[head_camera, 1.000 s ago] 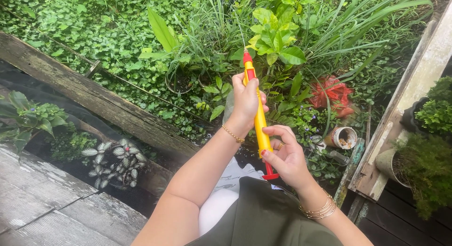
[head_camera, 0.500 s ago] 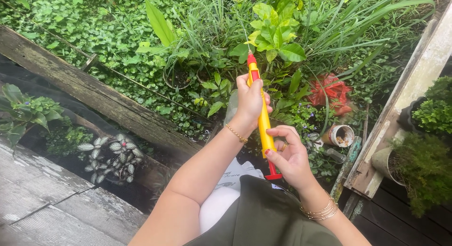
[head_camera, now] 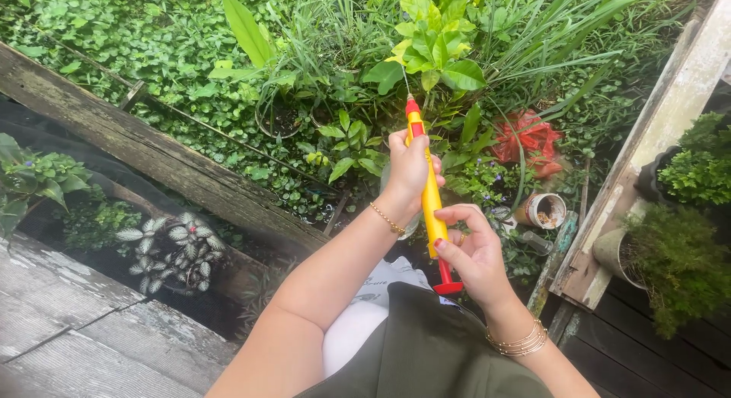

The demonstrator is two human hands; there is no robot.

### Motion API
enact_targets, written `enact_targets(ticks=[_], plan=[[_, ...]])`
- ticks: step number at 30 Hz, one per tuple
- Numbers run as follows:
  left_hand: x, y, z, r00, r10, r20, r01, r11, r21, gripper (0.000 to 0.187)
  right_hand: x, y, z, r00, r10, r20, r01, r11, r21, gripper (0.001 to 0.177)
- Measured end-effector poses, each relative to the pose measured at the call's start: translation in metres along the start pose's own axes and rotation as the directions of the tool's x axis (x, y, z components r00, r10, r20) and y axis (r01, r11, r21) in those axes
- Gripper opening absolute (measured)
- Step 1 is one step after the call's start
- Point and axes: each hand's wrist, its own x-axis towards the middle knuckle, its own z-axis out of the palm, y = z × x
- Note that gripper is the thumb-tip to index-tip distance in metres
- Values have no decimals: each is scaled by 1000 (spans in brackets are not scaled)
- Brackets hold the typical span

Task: Using a manual hand-pump sprayer to water various potted and ground plants in a garden area.

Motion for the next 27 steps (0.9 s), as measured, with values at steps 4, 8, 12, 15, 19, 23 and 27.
enact_targets(ticks=[4,8,12,15,19,23,27], plan=[[-1,0,1,1000,-9,1,9,1000,0,31,-1,2,-1,1000,8,-3,-8,1000,5,33],[0,1,0,1000,1,2,-1,1000,6,31,-2,3,-1,1000,10,-3,-10,1000,0,33],[2,2,-2,1000,0,-1,0,1000,29,31,-1,3,1,1000,6,0,-6,1000,-8,33],[2,4,-4,1000,9,0,-9,1000,23,31,0,3,3,1000,3,3,-3,1000,-12,32],[4,5,-5,1000,26,0,-26,1000,13,31,0,5,4,1000,-3,1,3,1000,-9,32],[2,7,-5,1000,15,12,-16,1000,26,31,0,4,6,1000,2,-2,-2,1000,-23,33],[2,6,-4,999,-2,38,0,999,41,31,-2,5,6,1000,2,-19,-3,1000,-24,33]])
